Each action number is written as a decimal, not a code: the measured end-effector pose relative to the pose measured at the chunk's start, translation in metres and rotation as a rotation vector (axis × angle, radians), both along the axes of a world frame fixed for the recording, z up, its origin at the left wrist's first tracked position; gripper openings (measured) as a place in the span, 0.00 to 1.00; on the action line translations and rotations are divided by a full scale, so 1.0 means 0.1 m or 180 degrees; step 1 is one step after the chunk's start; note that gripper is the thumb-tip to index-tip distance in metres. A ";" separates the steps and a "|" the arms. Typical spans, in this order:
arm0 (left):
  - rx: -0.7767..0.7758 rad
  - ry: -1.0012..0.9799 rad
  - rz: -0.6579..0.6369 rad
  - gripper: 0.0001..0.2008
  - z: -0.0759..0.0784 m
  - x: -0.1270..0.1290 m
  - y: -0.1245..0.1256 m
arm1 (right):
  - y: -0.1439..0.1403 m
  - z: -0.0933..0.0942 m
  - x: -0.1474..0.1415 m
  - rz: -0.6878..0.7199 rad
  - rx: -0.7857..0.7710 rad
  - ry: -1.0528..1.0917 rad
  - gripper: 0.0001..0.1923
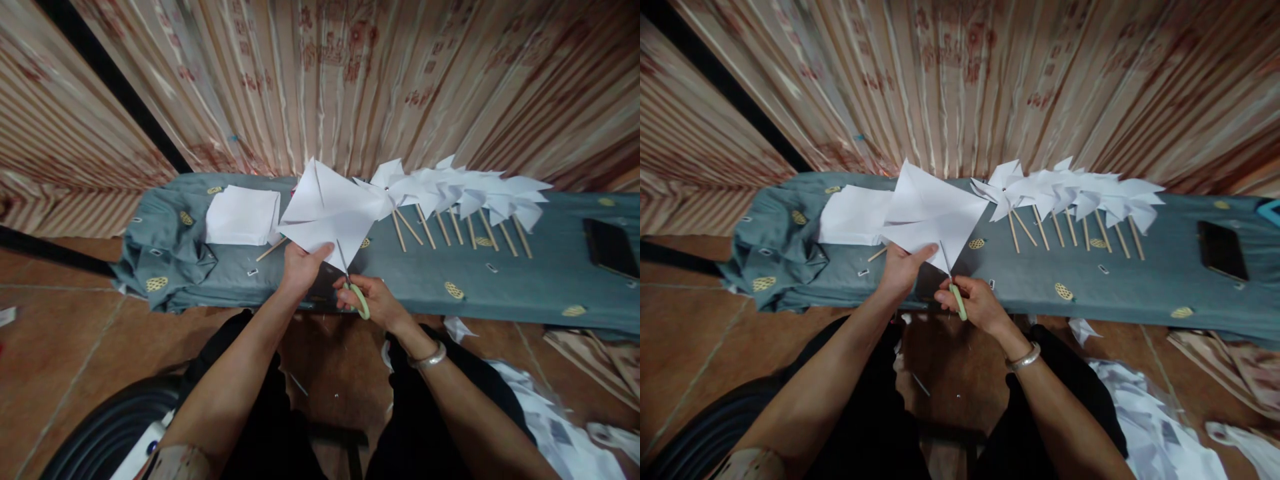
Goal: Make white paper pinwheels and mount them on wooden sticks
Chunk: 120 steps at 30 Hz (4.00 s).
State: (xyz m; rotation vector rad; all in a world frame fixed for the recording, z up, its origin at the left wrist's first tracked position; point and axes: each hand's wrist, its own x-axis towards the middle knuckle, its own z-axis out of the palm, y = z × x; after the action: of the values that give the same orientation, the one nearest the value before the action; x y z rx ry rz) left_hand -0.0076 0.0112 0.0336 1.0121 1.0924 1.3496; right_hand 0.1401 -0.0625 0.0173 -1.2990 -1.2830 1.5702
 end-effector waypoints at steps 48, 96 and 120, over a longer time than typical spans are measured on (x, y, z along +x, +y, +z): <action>-0.0253 0.0004 0.0038 0.14 0.02 0.04 -0.07 | 0.03 0.07 -0.05 -0.0296 -0.0093 -0.0009 0.26; -0.0194 -0.0042 -0.0182 0.13 0.01 0.06 -0.14 | 0.05 0.08 -0.05 -0.0442 0.0049 -0.0095 0.27; -0.0231 -0.0285 0.0118 0.15 0.11 -0.17 0.04 | 0.00 0.13 0.27 0.0223 -0.0179 -0.0246 0.24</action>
State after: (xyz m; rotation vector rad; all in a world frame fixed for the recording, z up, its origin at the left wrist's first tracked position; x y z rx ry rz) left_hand -0.0250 0.0156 0.0446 0.8741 1.0896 1.3624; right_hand 0.1669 -0.0627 0.0300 -1.3749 -1.3539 1.6292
